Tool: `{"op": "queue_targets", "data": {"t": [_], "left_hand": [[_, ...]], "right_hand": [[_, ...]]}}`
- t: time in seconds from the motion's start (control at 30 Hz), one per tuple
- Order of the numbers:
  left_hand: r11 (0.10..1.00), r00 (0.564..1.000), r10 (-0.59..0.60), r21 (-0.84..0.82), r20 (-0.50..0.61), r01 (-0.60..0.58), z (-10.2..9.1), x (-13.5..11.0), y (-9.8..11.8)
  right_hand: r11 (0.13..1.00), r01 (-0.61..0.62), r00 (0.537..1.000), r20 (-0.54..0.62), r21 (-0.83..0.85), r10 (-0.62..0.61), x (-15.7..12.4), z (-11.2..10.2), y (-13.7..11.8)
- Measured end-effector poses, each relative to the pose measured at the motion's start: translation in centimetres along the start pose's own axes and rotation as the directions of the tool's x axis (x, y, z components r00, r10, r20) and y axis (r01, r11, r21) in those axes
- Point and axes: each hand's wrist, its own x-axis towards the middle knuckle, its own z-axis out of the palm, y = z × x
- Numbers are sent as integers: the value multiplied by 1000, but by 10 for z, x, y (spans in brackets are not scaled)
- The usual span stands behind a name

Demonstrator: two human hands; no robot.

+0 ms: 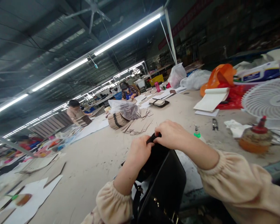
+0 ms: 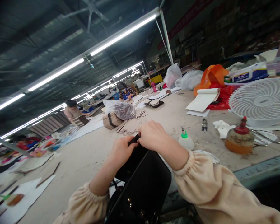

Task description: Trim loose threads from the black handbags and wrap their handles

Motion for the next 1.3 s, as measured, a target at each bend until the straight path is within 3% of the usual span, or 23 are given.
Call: {"op": "queue_targets", "data": {"t": [0.4,0.6,0.8,1.3], "left_hand": [[997,998,58,-43,19,-57,-2,5,-4],[996,997,71,-48,28,-70,-2,5,-3],[996,997,62,-59,34,-60,-3,3,0],[999,999,33,-22,-5,-33,0,2,-1]], "right_hand": [[983,139,988,-84,119,-129,0,5,7],[996,22,995,-99,90,-13,0,6,5],[1000,-28,995,-93,-4,27,2,5,2],[998,-36,996,-89,-55,31,5,2,2]]}}
